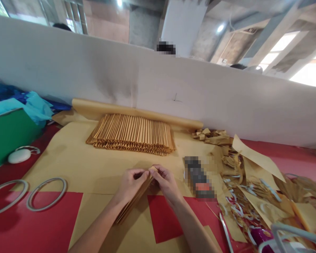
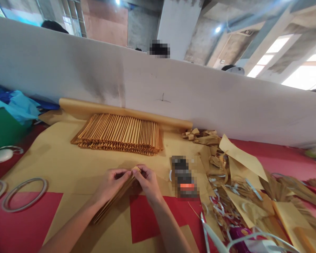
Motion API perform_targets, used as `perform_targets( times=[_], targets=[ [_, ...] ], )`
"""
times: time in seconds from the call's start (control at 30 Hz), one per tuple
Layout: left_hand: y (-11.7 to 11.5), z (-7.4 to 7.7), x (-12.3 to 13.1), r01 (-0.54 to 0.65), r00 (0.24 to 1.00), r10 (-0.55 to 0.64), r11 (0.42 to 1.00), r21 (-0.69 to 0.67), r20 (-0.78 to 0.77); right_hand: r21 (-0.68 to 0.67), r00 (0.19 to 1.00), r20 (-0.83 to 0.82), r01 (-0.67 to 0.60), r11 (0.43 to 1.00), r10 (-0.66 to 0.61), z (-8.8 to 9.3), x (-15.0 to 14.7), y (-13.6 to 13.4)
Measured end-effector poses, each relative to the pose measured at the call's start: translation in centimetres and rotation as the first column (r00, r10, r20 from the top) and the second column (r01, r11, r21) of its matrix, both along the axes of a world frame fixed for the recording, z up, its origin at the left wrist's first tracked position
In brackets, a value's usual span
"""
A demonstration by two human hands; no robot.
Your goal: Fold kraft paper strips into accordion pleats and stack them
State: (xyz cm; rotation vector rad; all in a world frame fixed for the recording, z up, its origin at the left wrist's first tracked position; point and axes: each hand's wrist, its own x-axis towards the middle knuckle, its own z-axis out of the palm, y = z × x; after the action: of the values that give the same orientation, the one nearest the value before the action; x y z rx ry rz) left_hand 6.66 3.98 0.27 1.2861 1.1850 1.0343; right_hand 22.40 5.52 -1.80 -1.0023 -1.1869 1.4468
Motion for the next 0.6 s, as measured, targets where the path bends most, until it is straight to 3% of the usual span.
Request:
perform_targets(
  times=[0.2,0.43,0.6],
  targets=[
    [-0.22,0.32,0.1,-0.044,0.998,0.043,0.999,-0.023,-0.039,0.011,0.998,0.023,0.061,0.998,-0.061,-0.22,0.16,0.08],
    [0.04,0.24,-0.22,0.009,1.0,-0.009,1.0,0.006,-0.011,0.027,0.992,-0.009,0.13,0.991,-0.13,-0.61,0.37,0.45],
    [0.02,-0.17,-0.08,-0.054,0.996,0.054,0.999,0.008,-0.066,0.024,0.996,0.027,0.088,0.996,-0.089,-0.4,0.42,0.43]
  ],
)
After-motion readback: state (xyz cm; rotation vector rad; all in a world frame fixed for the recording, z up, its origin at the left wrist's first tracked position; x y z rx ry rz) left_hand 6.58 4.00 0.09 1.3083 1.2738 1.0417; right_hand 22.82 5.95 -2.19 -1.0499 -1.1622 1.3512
